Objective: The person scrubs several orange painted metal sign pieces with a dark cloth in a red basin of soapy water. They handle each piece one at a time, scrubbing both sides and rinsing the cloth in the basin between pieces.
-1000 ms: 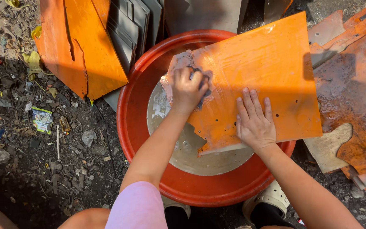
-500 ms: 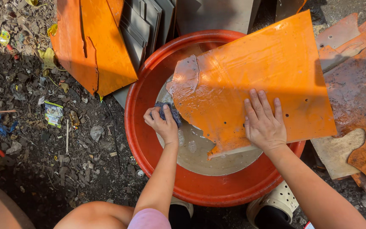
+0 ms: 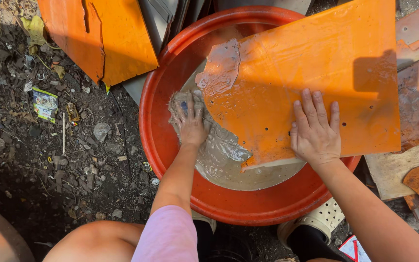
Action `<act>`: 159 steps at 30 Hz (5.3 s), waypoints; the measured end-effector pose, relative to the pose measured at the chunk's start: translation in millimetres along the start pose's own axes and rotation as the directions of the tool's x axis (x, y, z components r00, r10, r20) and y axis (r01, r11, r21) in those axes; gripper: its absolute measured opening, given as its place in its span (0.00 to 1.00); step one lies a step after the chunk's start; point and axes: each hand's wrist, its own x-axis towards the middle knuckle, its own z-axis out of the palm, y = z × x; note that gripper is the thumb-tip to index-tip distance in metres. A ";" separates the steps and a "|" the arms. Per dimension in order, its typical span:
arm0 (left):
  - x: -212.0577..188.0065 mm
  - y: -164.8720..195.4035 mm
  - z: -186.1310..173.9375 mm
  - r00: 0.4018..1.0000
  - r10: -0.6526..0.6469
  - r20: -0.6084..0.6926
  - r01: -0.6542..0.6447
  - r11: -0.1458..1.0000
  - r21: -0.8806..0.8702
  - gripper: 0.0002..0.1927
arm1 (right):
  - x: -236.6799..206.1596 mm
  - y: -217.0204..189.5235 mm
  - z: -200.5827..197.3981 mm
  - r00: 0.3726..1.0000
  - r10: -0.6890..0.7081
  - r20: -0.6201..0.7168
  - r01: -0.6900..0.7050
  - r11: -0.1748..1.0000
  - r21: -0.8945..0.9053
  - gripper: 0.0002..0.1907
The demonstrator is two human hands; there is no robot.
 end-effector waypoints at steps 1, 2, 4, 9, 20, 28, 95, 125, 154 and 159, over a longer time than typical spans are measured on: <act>2.9 1.7 4.7 0.984 -0.097 -0.151 0.067 0.979 -0.193 0.31 | 0.2 -0.3 0.6 1.000 0.004 0.012 -0.004 1.000 -0.003 0.30; 3.3 6.2 17.4 0.989 -0.063 -0.134 0.035 0.979 -0.203 0.34 | 0.3 -0.2 1.0 1.000 0.000 -0.002 0.000 1.000 0.005 0.29; -8.6 16.7 45.1 0.994 0.013 -0.109 -0.038 0.974 -0.223 0.44 | 0.8 -0.5 1.3 0.999 -0.005 -0.038 0.006 1.000 0.019 0.28; -62.1 17.6 69.2 0.865 0.247 -0.437 -0.309 0.948 -0.075 0.23 | 1.1 -1.3 1.8 1.000 0.006 -0.024 -0.006 1.000 0.005 0.29; -111.8 60.6 -98.5 0.679 -0.040 -0.733 -0.467 0.748 -0.472 0.13 | 2.2 -3.5 -3.5 0.999 0.026 -0.045 -0.026 1.000 -0.005 0.29; -109.2 134.6 -91.0 0.744 0.270 -0.611 -0.418 0.902 -0.111 0.36 | 4.8 -3.5 -10.1 0.996 0.027 -0.090 -0.023 0.999 0.044 0.28; 46.3 186.5 -110.7 0.401 0.468 -0.787 -0.607 0.779 0.154 0.13 | 9.1 -1.9 -13.1 0.994 0.068 -0.086 -0.061 0.994 0.088 0.28; 1.7 111.2 -82.5 0.547 0.388 -0.742 -0.512 0.856 0.070 0.12 | 18.7 -10.8 -9.7 0.984 0.173 -0.040 -0.167 0.978 0.127 0.32; -10.9 142.1 -81.2 0.516 0.442 -0.734 -0.519 0.843 0.143 0.11 | 20.8 -8.4 -16.9 0.983 0.162 -0.089 -0.158 0.986 0.059 0.30; 43.8 146.0 -102.0 0.524 0.502 -0.688 -0.556 0.814 0.170 0.12 | 17.8 -7.3 -14.0 0.985 0.165 -0.045 -0.159 0.980 0.116 0.31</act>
